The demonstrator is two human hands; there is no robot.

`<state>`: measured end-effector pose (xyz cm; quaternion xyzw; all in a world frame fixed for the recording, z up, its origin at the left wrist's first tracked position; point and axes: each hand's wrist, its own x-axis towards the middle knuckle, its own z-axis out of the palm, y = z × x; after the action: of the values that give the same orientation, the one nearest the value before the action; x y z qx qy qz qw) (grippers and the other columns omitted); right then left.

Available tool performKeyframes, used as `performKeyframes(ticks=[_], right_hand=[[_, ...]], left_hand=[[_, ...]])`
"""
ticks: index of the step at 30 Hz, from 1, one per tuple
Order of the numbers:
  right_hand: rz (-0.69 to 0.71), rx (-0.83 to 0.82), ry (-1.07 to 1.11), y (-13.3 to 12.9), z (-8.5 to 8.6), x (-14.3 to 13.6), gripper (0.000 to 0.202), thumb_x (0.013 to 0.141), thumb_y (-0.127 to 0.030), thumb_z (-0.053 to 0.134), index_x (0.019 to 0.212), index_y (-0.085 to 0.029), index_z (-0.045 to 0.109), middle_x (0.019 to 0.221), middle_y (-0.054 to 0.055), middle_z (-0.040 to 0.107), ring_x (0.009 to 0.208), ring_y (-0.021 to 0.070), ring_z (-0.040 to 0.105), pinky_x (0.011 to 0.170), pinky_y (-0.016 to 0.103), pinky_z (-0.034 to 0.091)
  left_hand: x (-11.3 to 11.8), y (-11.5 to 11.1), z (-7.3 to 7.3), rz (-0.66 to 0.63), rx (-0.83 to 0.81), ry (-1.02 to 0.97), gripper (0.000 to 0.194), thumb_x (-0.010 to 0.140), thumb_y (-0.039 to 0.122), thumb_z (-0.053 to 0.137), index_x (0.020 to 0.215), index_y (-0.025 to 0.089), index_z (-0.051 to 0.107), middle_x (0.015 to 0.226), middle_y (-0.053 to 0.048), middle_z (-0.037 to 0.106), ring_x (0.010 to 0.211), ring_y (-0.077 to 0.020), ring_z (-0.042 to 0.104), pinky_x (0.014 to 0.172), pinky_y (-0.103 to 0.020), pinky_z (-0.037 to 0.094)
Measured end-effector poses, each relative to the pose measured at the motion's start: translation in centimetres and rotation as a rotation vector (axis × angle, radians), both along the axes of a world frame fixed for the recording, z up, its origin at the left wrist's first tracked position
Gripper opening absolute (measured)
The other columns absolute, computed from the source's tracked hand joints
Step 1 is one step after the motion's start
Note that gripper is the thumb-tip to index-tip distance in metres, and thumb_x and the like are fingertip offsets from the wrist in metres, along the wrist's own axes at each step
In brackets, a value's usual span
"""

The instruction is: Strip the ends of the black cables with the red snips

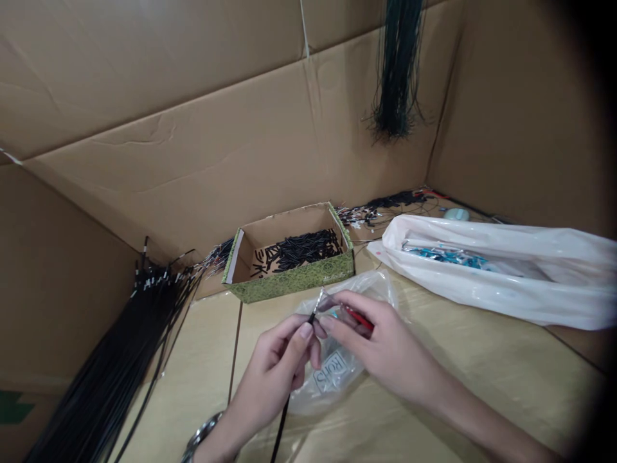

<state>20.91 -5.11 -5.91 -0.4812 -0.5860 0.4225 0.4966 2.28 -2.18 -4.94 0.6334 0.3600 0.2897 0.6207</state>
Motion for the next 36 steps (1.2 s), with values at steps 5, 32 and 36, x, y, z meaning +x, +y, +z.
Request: performKeyframes(ticks=[5,32,36], right_hand=[[-0.071,0.013,-0.428,-1.2,0.1,2.4,0.019,0.099,-0.038,0.054,0.103,-0.024,0.066,0.093,0.003,0.071,0.086,0.0221,0.064,0.074,0.032,0.043],[-0.018,0.035,-0.867,0.0,-2.9,-0.2,0.023,0.094,-0.014,0.048,0.088,-0.016,0.070,0.069,0.005,0.066,0.059,0.0170,0.056,0.054,0.031,0.024],[-0.035,0.016,-0.897,0.2,-3.5,-0.3,0.020,0.092,-0.015,0.051,0.086,-0.015,0.070,0.070,0.007,0.067,0.061,0.0188,0.058,0.054,0.031,0.024]], left_hand=[[-0.4,0.8,-0.4,0.008,0.089,0.142,0.032,0.104,0.044,0.044,0.098,0.018,0.061,0.063,0.006,0.046,0.047,-0.0058,0.032,0.043,-0.015,0.028],[0.5,1.0,-3.4,-0.063,0.601,0.734,0.029,0.102,0.025,0.042,0.078,0.020,0.058,0.066,0.000,0.063,0.057,-0.0158,0.058,0.060,-0.027,0.036],[0.5,1.2,-3.5,-0.058,0.592,0.751,0.030,0.102,0.025,0.041,0.076,0.020,0.057,0.065,0.000,0.062,0.058,-0.0167,0.059,0.060,-0.027,0.036]])
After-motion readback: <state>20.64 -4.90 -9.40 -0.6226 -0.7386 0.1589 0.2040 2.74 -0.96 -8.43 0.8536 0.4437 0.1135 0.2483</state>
